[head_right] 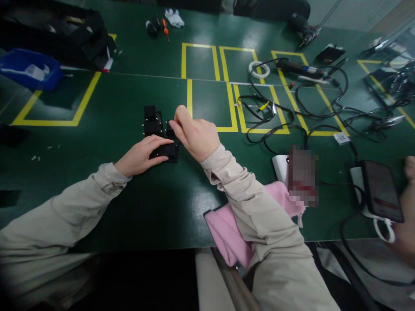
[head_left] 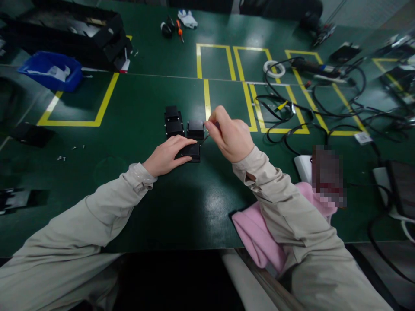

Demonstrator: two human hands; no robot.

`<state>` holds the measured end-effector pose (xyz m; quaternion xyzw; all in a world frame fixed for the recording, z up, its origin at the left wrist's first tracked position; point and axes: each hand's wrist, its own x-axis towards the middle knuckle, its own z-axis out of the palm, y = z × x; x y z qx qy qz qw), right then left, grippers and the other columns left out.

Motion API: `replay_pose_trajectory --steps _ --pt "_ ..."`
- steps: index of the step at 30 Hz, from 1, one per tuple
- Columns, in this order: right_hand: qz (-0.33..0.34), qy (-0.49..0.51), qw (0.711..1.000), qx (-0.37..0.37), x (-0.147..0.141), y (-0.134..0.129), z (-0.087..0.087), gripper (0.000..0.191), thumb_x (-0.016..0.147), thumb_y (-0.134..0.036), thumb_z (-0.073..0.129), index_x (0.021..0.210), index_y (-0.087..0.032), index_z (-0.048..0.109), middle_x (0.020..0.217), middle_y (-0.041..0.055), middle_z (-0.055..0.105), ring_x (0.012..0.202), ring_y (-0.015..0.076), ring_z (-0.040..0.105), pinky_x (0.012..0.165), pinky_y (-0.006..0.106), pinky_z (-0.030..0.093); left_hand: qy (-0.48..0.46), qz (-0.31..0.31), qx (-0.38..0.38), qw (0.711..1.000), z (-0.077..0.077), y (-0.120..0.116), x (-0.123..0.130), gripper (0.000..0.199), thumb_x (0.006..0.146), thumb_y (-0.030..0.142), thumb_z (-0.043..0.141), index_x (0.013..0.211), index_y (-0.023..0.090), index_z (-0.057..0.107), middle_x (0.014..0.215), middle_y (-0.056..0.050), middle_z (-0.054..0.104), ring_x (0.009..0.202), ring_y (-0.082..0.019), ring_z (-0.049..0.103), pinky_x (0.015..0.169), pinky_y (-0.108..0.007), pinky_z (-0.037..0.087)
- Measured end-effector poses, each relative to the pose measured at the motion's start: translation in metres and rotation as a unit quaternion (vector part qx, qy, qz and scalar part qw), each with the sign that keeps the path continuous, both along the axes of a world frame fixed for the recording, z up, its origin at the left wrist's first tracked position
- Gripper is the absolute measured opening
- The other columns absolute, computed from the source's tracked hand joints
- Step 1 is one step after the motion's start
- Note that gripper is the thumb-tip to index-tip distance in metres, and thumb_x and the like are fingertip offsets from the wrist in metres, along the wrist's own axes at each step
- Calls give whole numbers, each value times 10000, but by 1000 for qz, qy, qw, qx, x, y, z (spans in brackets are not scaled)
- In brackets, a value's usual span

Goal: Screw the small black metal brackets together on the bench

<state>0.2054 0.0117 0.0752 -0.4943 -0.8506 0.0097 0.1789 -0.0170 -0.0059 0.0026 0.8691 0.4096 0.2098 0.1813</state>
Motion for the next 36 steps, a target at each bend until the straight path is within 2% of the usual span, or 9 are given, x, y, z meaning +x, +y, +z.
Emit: replay_pose_trajectory --steps 3,6,9,16,22,27,33,36 --pt "-4 -9 1000 15 0 0 1 451 1018 -486 251 1063 -174 574 718 12 625 619 126 590 632 251 365 1 0 0 1000 0 0 0 446 978 363 565 1381 173 534 1289 -119 610 1206 -263 575 1050 -429 470" --pt "10 5 1000 6 -1 0 0 350 1008 -375 280 1109 -172 547 812 26 670 642 117 602 633 246 372 -3 -2 1 1000 0 0 0 449 974 349 573 1381 165 537 1283 -124 611 1201 -266 577 1043 -427 476" --pt "11 15 1000 -1 -1 0 -1 331 984 -292 283 1186 -163 511 898 39 693 660 115 609 620 246 371 -6 -1 -4 1000 0 0 -1 455 969 347 578 1386 172 535 1280 -123 611 1194 -270 579 1035 -437 483" --pt "12 -12 1000 9 0 -2 2 384 1004 -433 288 1055 -177 570 737 9 640 628 122 590 614 250 355 -1 1 0 1000 -1 0 -1 452 966 347 585 1383 181 534 1286 -115 611 1199 -265 580 1039 -436 480" --pt "17 18 1000 5 0 1 -1 339 982 -288 285 1193 -165 521 844 22 671 647 113 592 622 251 359 -9 -3 9 1000 -1 -1 -1 450 970 339 589 1380 160 539 1260 -119 617 1177 -257 589 1019 -412 486" --pt "41 23 999 8 3 4 -2 337 987 -400 323 1064 -173 559 760 2 631 616 102 556 617 242 363 -5 0 5 1000 0 -1 -1 440 972 344 580 1377 175 539 1273 -114 614 1191 -259 584 1027 -417 483" --pt "44 44 998 -12 2 3 -3 352 967 -295 301 1202 -151 520 843 19 654 625 102 557 641 253 383 -1 2 2 1000 0 -1 0 440 975 358 572 1379 187 536 1271 -110 618 1185 -258 584 1028 -424 481" --pt "46 33 998 -18 1 1 -1 346 970 -324 311 1150 -156 554 797 9 635 623 107 546 638 254 370 2 2 5 1000 0 -1 0 442 975 358 573 1381 186 533 1280 -111 616 1191 -258 584 1031 -422 482"
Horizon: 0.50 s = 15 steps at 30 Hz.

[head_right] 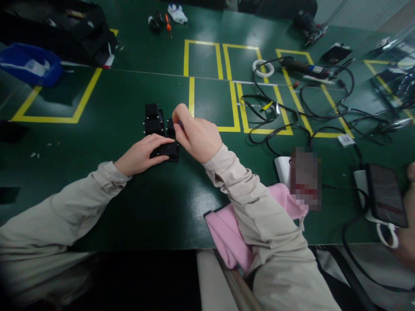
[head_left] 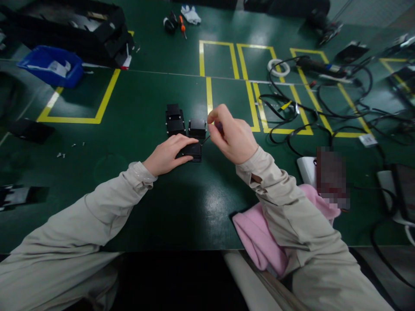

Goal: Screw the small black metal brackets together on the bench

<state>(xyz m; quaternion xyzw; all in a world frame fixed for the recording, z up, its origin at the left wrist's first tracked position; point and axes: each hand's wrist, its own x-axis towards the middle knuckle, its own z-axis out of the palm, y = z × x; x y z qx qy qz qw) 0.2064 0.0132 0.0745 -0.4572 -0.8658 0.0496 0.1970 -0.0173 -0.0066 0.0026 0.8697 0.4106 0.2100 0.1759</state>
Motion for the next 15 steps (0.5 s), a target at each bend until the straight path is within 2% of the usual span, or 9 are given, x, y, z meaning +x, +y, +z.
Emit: replay_pose_trajectory --steps 5,11,15 --pt "10 -29 1000 -2 -1 -3 5 443 1010 -455 260 1061 -179 603 731 1 611 625 117 552 636 251 355 -1 -1 -3 1000 -1 1 0 446 970 363 575 1378 188 531 1292 -112 610 1213 -265 573 1057 -431 468" --pt "-10 -12 1000 24 0 -3 0 379 1004 -343 265 1150 -174 571 780 9 654 614 101 556 632 241 359 -1 2 -17 1000 1 0 0 444 969 362 568 1383 206 526 1293 -106 606 1202 -264 569 1049 -434 467" --pt "-12 -2 999 39 1 -2 -3 394 997 -335 265 1173 -166 573 750 3 642 610 102 544 623 246 339 3 4 -17 1000 0 0 0 445 973 375 565 1383 206 527 1290 -106 608 1197 -264 570 1043 -427 465"
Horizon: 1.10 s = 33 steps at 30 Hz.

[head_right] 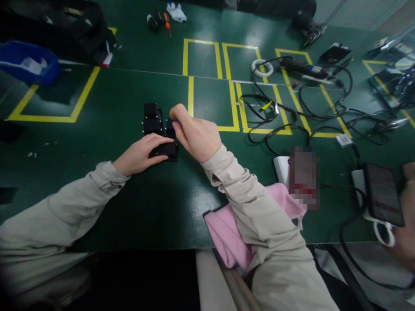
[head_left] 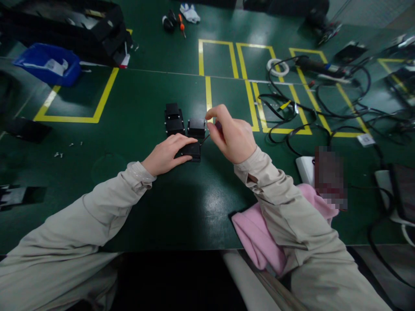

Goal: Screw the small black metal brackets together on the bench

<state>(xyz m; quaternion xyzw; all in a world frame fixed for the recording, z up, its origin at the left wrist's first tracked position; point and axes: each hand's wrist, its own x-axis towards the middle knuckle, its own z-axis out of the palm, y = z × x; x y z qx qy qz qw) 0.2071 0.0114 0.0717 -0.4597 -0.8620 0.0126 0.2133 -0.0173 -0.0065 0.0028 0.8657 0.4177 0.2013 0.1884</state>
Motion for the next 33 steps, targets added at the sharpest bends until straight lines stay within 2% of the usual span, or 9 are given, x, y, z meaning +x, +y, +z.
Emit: replay_pose_trajectory --steps 8,12,17,23,29,33 --pt "-15 -19 1000 10 3 0 4 440 1002 -458 287 1036 -177 624 671 -9 581 578 100 503 617 245 327 -6 -7 8 1000 0 0 0 452 973 361 571 1384 178 529 1289 -125 609 1202 -273 573 1043 -448 471" --pt "-15 -15 1000 -2 1 0 3 385 991 -378 302 1118 -175 603 687 -7 601 581 103 518 620 246 345 1 -3 5 1000 1 0 0 450 977 368 562 1385 181 529 1284 -123 608 1200 -271 574 1037 -439 474" --pt "-3 -9 1000 -10 0 -1 2 377 959 -275 300 1220 -161 548 823 17 659 632 99 559 627 243 366 -1 -3 4 1000 0 0 0 448 971 368 564 1382 193 531 1275 -116 609 1194 -269 574 1036 -436 473" --pt "-13 -41 999 7 0 -3 5 434 1003 -430 278 1045 -172 624 681 -3 596 593 111 528 611 260 323 3 -2 5 1000 0 1 0 446 967 365 561 1381 200 529 1290 -115 603 1209 -270 572 1043 -437 472" --pt "0 -19 1000 -3 -2 -4 5 399 982 -295 261 1180 -157 579 786 11 653 651 102 574 626 244 352 1 -2 0 1000 1 0 1 446 965 356 569 1379 197 529 1284 -114 607 1194 -268 573 1034 -437 477" --pt "-5 -42 999 -11 -2 -4 6 406 1001 -401 283 1112 -171 599 734 7 640 642 118 587 635 252 360 -2 -3 -1 1000 1 1 1 445 959 353 578 1376 208 530 1291 -108 606 1206 -269 569 1048 -440 469"
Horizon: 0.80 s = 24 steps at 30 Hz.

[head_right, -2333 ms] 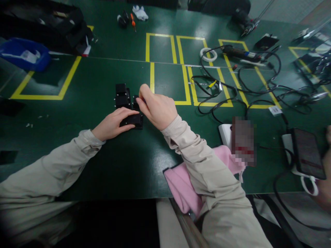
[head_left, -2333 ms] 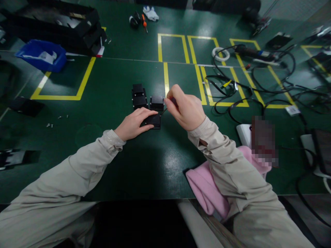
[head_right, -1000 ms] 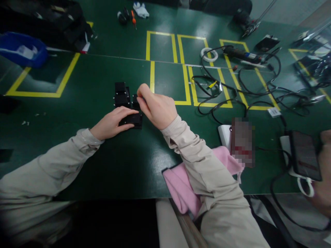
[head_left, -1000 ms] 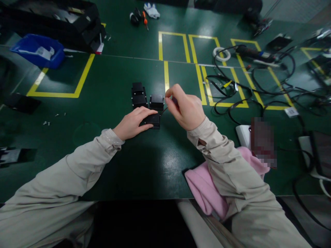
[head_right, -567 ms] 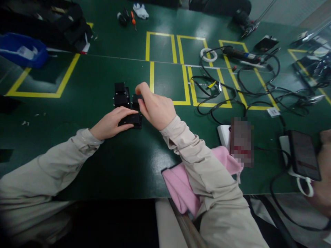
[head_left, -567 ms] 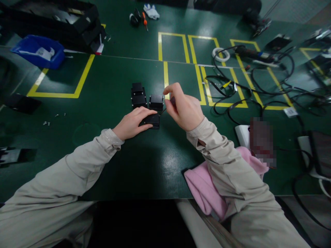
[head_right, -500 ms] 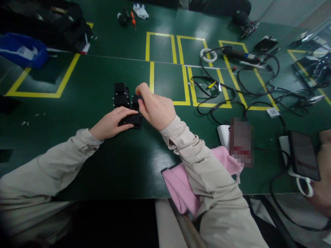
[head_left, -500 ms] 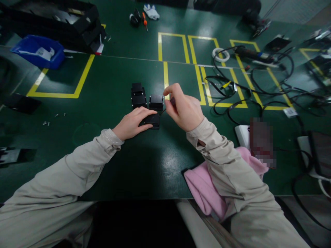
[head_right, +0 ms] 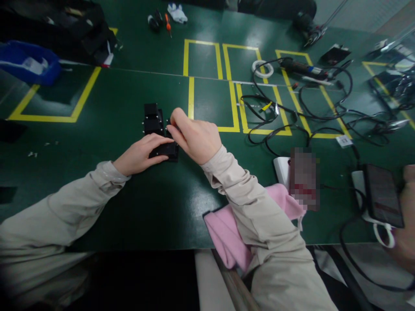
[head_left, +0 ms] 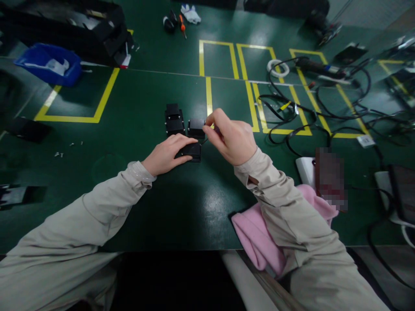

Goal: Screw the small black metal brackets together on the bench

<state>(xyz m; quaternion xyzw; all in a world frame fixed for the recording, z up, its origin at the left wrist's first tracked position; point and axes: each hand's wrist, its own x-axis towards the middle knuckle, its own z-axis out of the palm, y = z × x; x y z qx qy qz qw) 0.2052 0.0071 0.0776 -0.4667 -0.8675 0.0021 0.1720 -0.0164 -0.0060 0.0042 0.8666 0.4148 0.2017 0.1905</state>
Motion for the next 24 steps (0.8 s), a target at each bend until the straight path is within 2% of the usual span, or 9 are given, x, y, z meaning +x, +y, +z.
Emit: replay_pose_trajectory --steps 2,7,13,18,24 --pt "-9 -9 1000 6 0 0 0 420 1004 -432 283 1088 -176 605 713 7 634 624 122 583 633 254 359 -1 0 1 1000 0 0 0 442 960 354 575 1375 210 530 1293 -107 605 1210 -271 567 1053 -442 467" --pt "-2 14 1000 10 0 1 -2 383 996 -323 268 1152 -166 580 730 2 642 613 109 567 619 246 355 4 -2 9 1000 -1 0 -1 445 969 361 565 1381 198 525 1281 -108 606 1196 -262 573 1034 -417 476" --pt "-12 2 1000 -8 0 0 1 402 999 -416 306 1103 -172 609 719 2 634 625 118 577 638 249 357 -1 -5 21 1000 -2 0 -1 444 972 362 565 1375 178 533 1282 -117 608 1197 -264 578 1032 -410 477" --pt "1 22 1000 -7 0 0 1 385 996 -325 274 1166 -166 580 739 0 641 614 104 562 621 240 341 4 0 16 1000 -1 0 -1 438 974 366 561 1375 191 532 1271 -111 611 1191 -262 579 1031 -417 480" --pt "-13 -2 1000 -16 0 0 2 382 1004 -399 294 1103 -177 588 727 2 638 621 115 578 634 246 354 2 -2 16 1000 -1 0 -1 447 970 355 572 1380 184 529 1285 -118 608 1201 -266 577 1042 -435 478"
